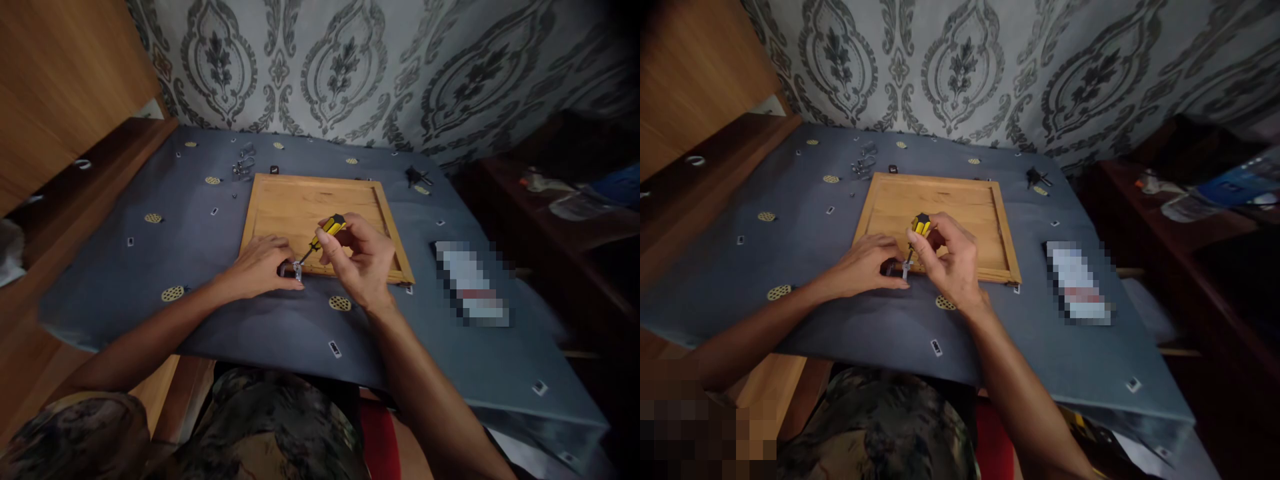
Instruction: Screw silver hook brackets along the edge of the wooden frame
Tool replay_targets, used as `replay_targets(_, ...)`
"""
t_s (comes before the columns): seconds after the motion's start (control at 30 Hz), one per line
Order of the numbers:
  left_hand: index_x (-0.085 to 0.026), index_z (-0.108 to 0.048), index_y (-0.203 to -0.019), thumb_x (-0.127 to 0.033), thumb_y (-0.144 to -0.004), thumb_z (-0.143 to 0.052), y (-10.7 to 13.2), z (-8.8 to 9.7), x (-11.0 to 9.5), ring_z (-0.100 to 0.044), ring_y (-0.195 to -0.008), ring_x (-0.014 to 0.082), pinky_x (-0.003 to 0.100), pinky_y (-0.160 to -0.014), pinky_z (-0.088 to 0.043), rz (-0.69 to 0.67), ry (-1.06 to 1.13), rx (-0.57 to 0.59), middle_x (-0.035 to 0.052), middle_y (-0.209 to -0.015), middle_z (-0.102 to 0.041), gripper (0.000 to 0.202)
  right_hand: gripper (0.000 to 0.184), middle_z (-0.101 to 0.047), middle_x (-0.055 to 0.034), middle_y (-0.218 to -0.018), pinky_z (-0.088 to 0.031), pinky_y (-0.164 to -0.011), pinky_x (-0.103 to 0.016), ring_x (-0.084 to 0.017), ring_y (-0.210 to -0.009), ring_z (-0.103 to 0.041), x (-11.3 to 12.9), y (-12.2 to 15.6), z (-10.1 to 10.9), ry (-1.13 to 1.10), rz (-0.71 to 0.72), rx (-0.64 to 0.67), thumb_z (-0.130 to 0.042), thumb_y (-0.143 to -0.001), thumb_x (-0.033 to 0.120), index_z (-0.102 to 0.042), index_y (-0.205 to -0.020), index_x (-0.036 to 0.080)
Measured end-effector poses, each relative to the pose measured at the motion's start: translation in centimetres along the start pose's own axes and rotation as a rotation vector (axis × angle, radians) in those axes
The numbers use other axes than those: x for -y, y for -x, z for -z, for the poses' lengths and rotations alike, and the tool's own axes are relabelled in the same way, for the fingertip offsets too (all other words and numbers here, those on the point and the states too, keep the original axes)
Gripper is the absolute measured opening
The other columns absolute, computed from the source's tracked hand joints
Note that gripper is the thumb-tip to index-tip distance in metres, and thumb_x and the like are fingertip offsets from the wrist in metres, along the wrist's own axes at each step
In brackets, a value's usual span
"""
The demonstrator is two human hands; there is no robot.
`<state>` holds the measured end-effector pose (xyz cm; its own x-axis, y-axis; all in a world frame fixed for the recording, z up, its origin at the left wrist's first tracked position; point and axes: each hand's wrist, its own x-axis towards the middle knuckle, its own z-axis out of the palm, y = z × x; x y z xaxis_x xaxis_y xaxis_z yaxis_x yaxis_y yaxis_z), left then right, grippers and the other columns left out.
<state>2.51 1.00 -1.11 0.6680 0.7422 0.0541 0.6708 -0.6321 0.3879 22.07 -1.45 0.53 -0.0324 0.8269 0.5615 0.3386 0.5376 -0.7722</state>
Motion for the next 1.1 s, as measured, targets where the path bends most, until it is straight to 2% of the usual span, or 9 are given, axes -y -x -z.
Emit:
replay_targets(0.53, -0.019, -0.07, -0.091, -0.055, -0.086, -0.078, 0.1, 0.1, 0.0, -0.062, -0.1, 0.0284, 0.041, -0.088, -0.043, 0.0, 0.03, -0.012, 0.0054, -0.096, -0.067, 0.037, 0.018, -0.063, 0.0005, -0.076, -0.047, -0.053, -0.031, -0.012, -0.056, -0.055, 0.0, 0.0, -0.2, 0.011, -0.005, 0.056, -0.07, -0.094, 0.039, -0.064, -0.09, 0.022)
replay_targets(0.67, -0.019, -0.07, -0.09, -0.054, -0.086, -0.078, 0.1, 0.1, -0.1, -0.062, -0.1, 0.0282, 0.041, -0.088, -0.043, -0.008, 0.021, -0.021, 0.0055, -0.095, -0.067, 0.037, 0.016, -0.066, 0.0003, -0.073, -0.051, -0.063, -0.033, -0.014, -0.062, -0.059, 0.2, -0.3, -0.1, 0.062, 0.024, 0.008, -0.07, -0.092, 0.037, -0.065, -0.086, 0.023)
replay_targets(0.8, -0.018, -0.07, -0.096, -0.054, -0.085, -0.081, 0.2, 0.0, -0.1, -0.063, -0.102, 0.0289, 0.041, -0.088, -0.044, -0.005, -0.001, -0.016, 0.0059, -0.097, -0.068, 0.039, 0.013, -0.072, -0.0022, -0.084, -0.055, -0.08, -0.038, -0.018, -0.081, -0.067, 0.5, -0.4, -0.1, 0.11, 0.059, -0.011, -0.068, -0.092, 0.034, -0.066, -0.085, 0.023)
replay_targets(0.9, -0.018, -0.07, -0.098, -0.053, -0.085, -0.081, 0.2, 0.0, -0.1, -0.063, -0.103, 0.0294, 0.043, -0.09, -0.045, -0.007, 0.0, -0.015, 0.0064, -0.1, -0.069, 0.039, 0.009, -0.075, -0.0031, -0.092, -0.056, -0.087, -0.04, -0.019, -0.089, -0.071, 0.9, -0.4, -0.4, -0.018, 0.029, 0.023, -0.066, -0.093, 0.031, -0.066, -0.095, 0.023)
replay_targets(1.0, -0.018, -0.07, -0.096, -0.053, -0.086, -0.08, 0.2, 0.1, -0.1, -0.063, -0.107, 0.0302, 0.044, -0.092, -0.046, -0.003, 0.017, -0.01, 0.0073, -0.104, -0.069, 0.037, 0.02, -0.077, -0.004, -0.1, -0.057, -0.092, -0.042, -0.02, -0.095, -0.073, 1.3, -0.5, -0.9, -0.164, -0.036, 0.038, -0.067, -0.094, 0.032, -0.064, -0.111, 0.023)
replay_targets(1.1, -0.019, -0.071, -0.094, -0.053, -0.085, -0.08, 0.2, 0.2, -0.2, -0.063, -0.108, 0.031, 0.046, -0.093, -0.047, 0.004, 0.029, -0.001, 0.0079, -0.106, -0.069, 0.036, 0.023, -0.077, -0.0039, -0.1, -0.057, -0.092, -0.04, -0.019, -0.095, -0.073, 1.7, -0.8, -1.3, -0.248, -0.089, 0.064, -0.066, -0.095, 0.035, -0.063, -0.115, 0.024)
